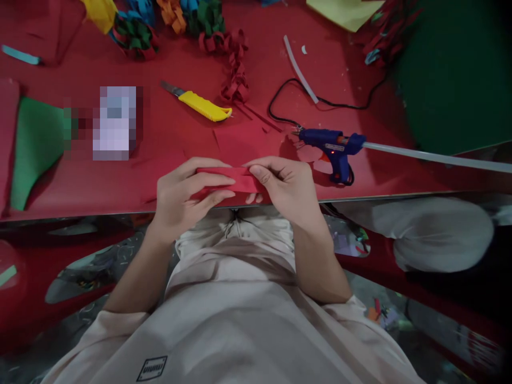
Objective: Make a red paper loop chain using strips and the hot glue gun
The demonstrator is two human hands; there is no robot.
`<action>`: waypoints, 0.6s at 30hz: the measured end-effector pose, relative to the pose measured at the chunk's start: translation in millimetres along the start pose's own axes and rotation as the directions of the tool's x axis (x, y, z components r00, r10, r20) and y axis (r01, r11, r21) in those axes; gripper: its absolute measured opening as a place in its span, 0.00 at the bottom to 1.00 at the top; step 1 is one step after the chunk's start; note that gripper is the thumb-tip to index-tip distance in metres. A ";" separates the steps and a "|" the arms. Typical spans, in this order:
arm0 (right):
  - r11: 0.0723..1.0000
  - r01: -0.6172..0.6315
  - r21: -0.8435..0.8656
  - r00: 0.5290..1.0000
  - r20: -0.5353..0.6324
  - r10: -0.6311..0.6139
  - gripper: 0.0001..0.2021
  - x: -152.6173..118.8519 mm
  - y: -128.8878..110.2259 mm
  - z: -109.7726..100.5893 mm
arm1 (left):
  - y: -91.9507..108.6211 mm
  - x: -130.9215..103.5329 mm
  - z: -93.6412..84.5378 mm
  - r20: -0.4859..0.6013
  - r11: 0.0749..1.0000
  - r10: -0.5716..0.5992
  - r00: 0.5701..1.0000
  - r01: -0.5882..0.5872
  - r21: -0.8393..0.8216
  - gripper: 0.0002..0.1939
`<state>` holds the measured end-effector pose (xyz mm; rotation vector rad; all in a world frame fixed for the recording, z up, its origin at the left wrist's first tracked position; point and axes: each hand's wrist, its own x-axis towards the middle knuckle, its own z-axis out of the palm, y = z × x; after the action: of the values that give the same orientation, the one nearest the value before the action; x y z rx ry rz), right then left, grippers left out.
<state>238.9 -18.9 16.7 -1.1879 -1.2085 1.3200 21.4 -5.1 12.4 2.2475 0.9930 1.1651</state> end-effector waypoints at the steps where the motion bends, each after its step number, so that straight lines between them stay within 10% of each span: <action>1: 1.000 0.012 0.002 1.000 0.009 -0.012 0.14 -0.1 -0.2 1.1 | 2.1 0.3 2.2 -0.043 1.000 -0.007 0.999 0.007 -0.005 0.06; 11: 0.991 0.126 -0.051 0.990 0.068 -0.122 0.13 -2.9 4.1 -0.8 | 10.7 1.4 10.8 -0.135 0.978 -0.190 0.972 0.177 -0.107 0.05; 18: 0.972 0.149 -0.183 0.988 0.065 -0.140 0.15 -5.7 0.9 -0.9 | 18.2 5.1 13.9 -0.055 0.841 -0.508 0.860 0.481 -0.246 0.17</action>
<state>240.2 -24.6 16.1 -1.1786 -1.4550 1.1539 42.2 -13.8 18.8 1.6182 1.3184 1.1119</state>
